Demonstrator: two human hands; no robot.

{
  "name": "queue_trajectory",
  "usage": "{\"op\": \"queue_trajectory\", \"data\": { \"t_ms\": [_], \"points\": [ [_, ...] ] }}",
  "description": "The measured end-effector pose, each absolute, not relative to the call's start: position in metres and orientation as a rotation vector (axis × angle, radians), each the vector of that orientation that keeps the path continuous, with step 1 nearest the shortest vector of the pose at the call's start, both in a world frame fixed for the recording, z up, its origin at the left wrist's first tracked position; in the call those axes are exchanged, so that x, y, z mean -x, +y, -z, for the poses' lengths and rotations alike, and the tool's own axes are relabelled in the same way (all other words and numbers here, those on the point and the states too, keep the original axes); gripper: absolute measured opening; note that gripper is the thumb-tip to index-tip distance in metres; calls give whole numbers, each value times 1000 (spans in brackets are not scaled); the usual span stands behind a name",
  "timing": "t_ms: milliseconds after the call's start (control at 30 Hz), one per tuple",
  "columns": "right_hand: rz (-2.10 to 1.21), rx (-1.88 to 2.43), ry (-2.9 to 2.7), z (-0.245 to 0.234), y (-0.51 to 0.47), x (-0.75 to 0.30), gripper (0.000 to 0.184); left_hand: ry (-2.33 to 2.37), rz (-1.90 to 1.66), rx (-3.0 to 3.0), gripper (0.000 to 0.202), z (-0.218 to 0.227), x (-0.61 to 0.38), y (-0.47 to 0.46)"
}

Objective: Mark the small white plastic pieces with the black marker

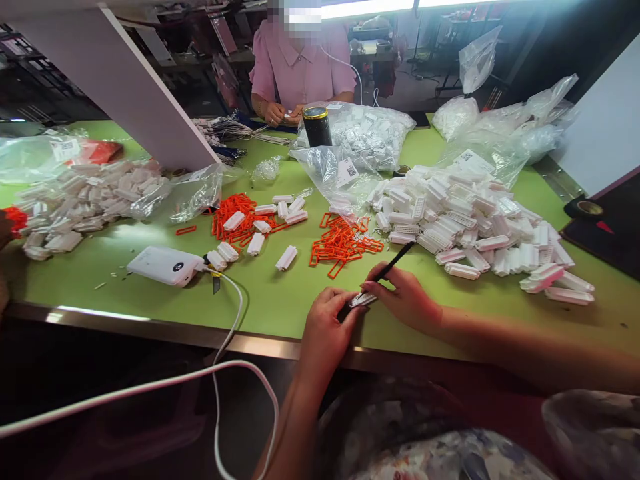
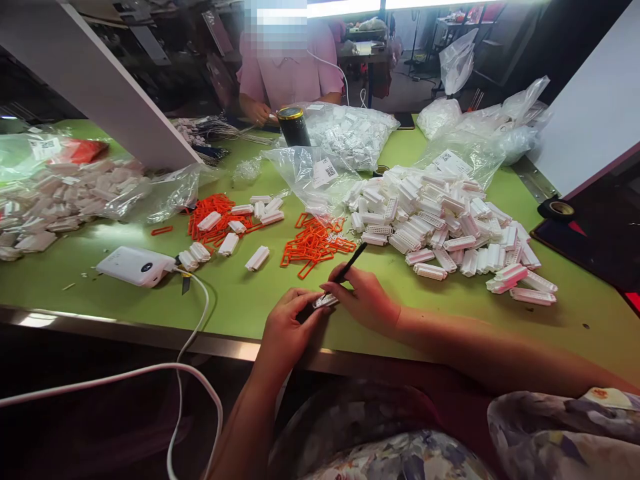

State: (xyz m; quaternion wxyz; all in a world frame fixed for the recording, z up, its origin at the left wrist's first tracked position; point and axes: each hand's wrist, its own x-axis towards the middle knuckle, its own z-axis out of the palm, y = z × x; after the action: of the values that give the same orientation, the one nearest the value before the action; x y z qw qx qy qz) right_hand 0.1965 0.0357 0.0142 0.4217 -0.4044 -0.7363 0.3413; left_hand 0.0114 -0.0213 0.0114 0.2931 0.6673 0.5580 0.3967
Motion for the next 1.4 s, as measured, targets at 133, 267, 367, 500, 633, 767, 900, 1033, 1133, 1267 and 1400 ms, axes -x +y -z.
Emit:
{"op": "queue_trajectory", "data": {
  "t_ms": [133,267,367,500,633,767,900,1033,1133,1267,1400],
  "points": [
    [-776,1022,-1924,-16,35,-196,29,1494,-1052,-1770,19,-12,-12,-21],
    [-677,977,-2054,-20,34,-195,28,1511,-1046,-1767,15,-12,-13,-21],
    [-642,967,-2109,-21,34,-194,28,1515,-1048,-1782,14,-12,-12,-21],
    [-703,986,-2000,-17,35,-195,33,1507,-1055,-1778,18,-12,-11,-21],
    [-782,973,-1875,-14,35,-197,32,1508,-1044,-1756,20,-13,-11,-21],
    [-848,977,-1873,-15,35,-199,29,1495,-1043,-1738,20,-14,-11,-20],
    [-845,967,-1875,-15,35,-199,27,1485,-1053,-1728,20,-13,-11,-21],
    [-823,982,-1900,-14,35,-198,28,1478,-1054,-1730,20,-13,-11,-21],
    [-783,1004,-1931,-13,34,-198,31,1480,-1053,-1729,19,-13,-11,-21],
    [-709,996,-1989,-13,32,-197,33,1478,-1066,-1728,16,-12,-11,-20],
    [-621,967,-2067,-14,32,-196,33,1479,-1073,-1732,13,-12,-11,-20]
  ]
}}
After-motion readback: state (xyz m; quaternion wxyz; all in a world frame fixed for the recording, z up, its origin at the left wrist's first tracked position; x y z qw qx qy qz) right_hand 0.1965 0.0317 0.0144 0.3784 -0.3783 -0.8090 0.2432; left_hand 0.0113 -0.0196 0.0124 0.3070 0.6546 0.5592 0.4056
